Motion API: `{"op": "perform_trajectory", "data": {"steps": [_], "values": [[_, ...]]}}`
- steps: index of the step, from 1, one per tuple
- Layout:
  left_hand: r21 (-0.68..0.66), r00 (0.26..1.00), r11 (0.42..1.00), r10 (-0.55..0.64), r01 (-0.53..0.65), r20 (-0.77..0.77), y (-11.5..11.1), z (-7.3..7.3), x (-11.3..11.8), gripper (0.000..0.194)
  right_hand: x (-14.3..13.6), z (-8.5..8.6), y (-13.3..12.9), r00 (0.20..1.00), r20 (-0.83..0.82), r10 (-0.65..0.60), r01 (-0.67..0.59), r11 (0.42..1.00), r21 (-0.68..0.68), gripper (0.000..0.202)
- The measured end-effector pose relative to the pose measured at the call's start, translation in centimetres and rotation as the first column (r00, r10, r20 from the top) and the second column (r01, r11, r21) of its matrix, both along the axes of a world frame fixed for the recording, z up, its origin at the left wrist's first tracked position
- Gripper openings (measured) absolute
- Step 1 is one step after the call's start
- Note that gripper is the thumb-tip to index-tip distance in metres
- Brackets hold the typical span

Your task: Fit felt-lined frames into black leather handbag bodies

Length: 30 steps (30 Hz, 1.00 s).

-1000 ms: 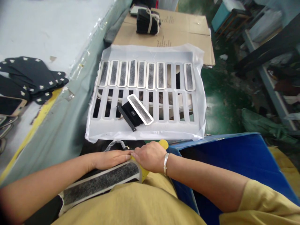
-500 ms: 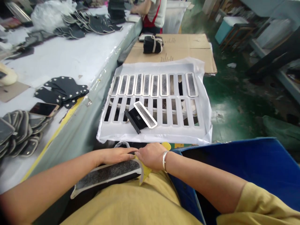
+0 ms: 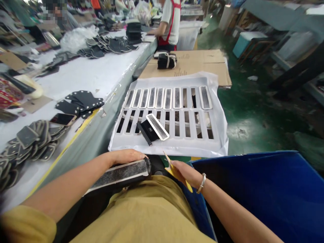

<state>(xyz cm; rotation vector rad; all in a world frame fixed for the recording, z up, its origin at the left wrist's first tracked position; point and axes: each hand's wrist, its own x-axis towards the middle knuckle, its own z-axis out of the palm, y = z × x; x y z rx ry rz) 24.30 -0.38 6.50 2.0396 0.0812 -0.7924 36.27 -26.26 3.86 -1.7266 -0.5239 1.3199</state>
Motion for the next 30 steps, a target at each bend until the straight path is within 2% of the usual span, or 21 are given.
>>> {"op": "perform_trajectory", "data": {"steps": [2,5,8,12,15,18,20,21,23,25,30], "values": [[0.056,0.999,0.998,-0.021,0.019,0.042,-0.4,0.2,0.3,0.041,-1.3,-1.0,-1.5,0.979,-0.204,-0.004,0.012,0.999,0.034,0.028],[0.099,0.997,0.995,-0.023,0.017,0.067,-0.8,0.3,0.5,0.040,-2.6,-1.8,-2.9,0.870,-0.489,0.065,-0.020,0.995,0.098,0.034],[0.133,0.997,0.991,0.006,-0.016,0.079,-1.1,0.3,0.3,0.044,-3.1,-1.8,-3.5,0.785,-0.603,0.139,-0.074,0.989,0.131,0.045],[0.194,0.992,0.980,0.024,-0.048,0.120,-1.9,0.7,-0.4,0.046,-3.6,-1.2,-3.5,0.783,-0.583,0.217,-0.166,0.976,0.139,0.042],[0.269,0.985,0.957,0.070,-0.112,0.160,-3.0,1.6,-1.7,0.055,-3.8,-0.6,-3.3,0.823,-0.519,0.230,-0.207,0.973,0.103,0.041],[0.389,0.965,0.905,0.076,-0.172,0.249,-4.6,2.0,-3.4,0.085,-3.5,-0.2,-3.3,0.865,-0.441,0.240,-0.220,0.971,0.096,0.041],[0.496,0.953,0.849,0.027,-0.181,0.302,-5.7,1.7,-4.3,0.103,-3.2,0.0,-3.4,0.872,-0.419,0.251,-0.203,0.967,0.157,0.044],[0.550,0.947,0.814,0.003,-0.189,0.321,-6.2,1.5,-4.6,0.105,-3.1,0.1,-3.4,0.874,-0.415,0.253,-0.185,0.963,0.198,0.047],[0.633,0.933,0.742,-0.030,-0.221,0.360,-7.1,0.8,-4.9,0.098,-2.8,0.3,-3.4,0.876,-0.403,0.267,-0.177,0.953,0.246,0.049],[0.675,0.914,0.693,-0.058,-0.252,0.401,-7.6,0.2,-4.9,0.090,-2.7,0.5,-3.3,0.875,-0.366,0.318,-0.246,0.942,0.229,0.044],[0.688,0.878,0.662,-0.096,-0.296,0.469,-8.0,-0.4,-5.1,0.084,-2.8,1.5,-1.7,0.854,-0.210,0.476,-0.453,0.879,0.147,0.027]]}}
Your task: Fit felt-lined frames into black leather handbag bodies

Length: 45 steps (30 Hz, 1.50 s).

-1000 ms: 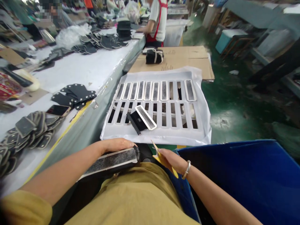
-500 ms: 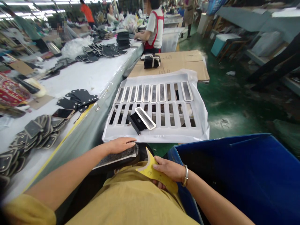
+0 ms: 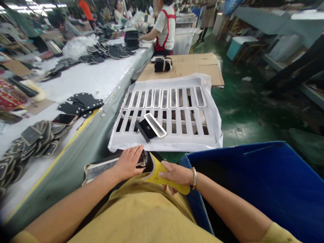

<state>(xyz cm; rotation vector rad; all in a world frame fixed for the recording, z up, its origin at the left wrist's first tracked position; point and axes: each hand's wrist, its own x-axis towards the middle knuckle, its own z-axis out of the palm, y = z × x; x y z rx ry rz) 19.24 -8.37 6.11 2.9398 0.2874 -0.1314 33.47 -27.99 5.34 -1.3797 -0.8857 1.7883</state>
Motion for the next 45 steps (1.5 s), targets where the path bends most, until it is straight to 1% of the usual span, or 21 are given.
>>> {"op": "perform_trajectory", "data": {"steps": [6,11,16,22,26,28,31,33,36,40,43,45], "values": [[-0.001,0.999,1.000,-0.022,0.022,0.043,0.1,-0.4,-0.3,0.089,0.2,0.7,2.5,0.985,0.151,0.084,-0.085,0.996,0.004,0.023],[-0.027,0.998,0.999,-0.036,0.037,0.044,0.3,-0.3,-0.3,0.091,0.6,0.9,4.0,0.971,0.208,0.118,-0.115,0.993,-0.028,0.019],[-0.013,0.998,0.998,-0.053,0.054,0.034,0.4,-0.1,-0.3,0.095,0.5,0.8,4.6,0.976,0.173,0.132,-0.123,0.991,-0.057,0.018],[0.037,0.996,0.996,-0.078,0.076,0.041,0.5,0.0,-0.7,0.099,0.3,-0.4,4.4,0.991,0.080,0.107,-0.103,0.993,-0.058,0.031],[0.032,0.987,0.988,-0.154,0.153,0.043,1.1,0.0,-1.4,0.100,0.0,-1.0,4.3,0.997,0.019,0.079,-0.078,0.995,-0.065,0.034],[0.030,0.986,0.988,-0.154,0.153,0.060,1.2,0.0,-1.7,0.101,-0.2,-1.0,4.3,0.998,0.005,0.058,-0.057,0.996,-0.065,0.035],[0.024,0.989,0.993,-0.115,0.113,0.094,1.1,-0.2,-1.9,0.098,-0.4,-1.0,4.4,1.000,0.017,0.005,-0.004,0.998,-0.064,0.034],[0.024,0.988,0.994,-0.112,0.110,0.109,0.9,-0.4,-1.9,0.096,-0.4,-0.9,4.3,1.000,0.012,-0.012,0.013,0.998,-0.066,0.035],[0.050,0.981,0.990,-0.134,0.128,0.140,0.9,-0.6,-2.3,0.089,-0.7,-1.0,4.2,1.000,-0.001,-0.010,0.010,0.998,-0.060,0.039],[0.112,0.963,0.978,-0.196,0.177,0.187,1.3,-1.0,-3.0,0.078,-1.2,-1.2,4.1,0.999,-0.003,-0.040,0.040,0.997,-0.072,0.040],[0.128,0.953,0.968,-0.239,0.217,0.187,1.6,-1.3,-3.4,0.076,-1.5,-1.3,4.2,0.998,-0.015,-0.057,0.055,0.994,-0.094,0.039],[0.127,0.954,0.968,-0.237,0.215,0.186,1.6,-1.4,-3.5,0.076,-1.4,-1.4,4.2,0.998,-0.029,-0.061,0.057,0.992,-0.115,0.038]]}}
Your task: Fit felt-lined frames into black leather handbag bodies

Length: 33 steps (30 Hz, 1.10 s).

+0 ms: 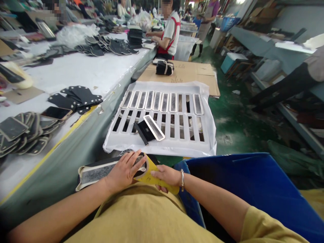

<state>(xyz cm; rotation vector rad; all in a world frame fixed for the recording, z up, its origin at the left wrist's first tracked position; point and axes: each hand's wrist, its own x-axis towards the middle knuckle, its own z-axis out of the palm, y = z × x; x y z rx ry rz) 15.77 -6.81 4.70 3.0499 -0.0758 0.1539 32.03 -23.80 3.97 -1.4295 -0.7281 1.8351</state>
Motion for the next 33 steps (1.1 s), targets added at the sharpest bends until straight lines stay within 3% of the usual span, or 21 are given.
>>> {"op": "perform_trajectory", "data": {"steps": [5,14,25,33], "values": [[0.061,0.997,0.996,0.056,-0.059,0.051,-0.5,-0.1,0.2,0.067,-0.1,-0.2,0.0,1.000,-0.010,-0.028,0.027,0.999,-0.036,0.037],[0.097,0.986,0.994,0.036,-0.052,0.164,-0.5,-0.5,0.2,0.067,-0.8,-0.3,0.1,0.996,-0.013,-0.089,0.087,0.992,-0.096,0.037],[-0.130,0.991,0.990,-0.036,0.053,0.127,0.4,-0.3,0.2,0.106,-1.1,0.2,0.1,0.991,-0.045,-0.125,0.124,0.992,-0.038,0.044],[-0.142,0.989,0.989,-0.009,0.030,0.145,0.7,-0.8,0.6,0.099,-1.0,-0.1,0.3,0.981,-0.116,-0.155,0.140,0.982,-0.127,0.042]]}}
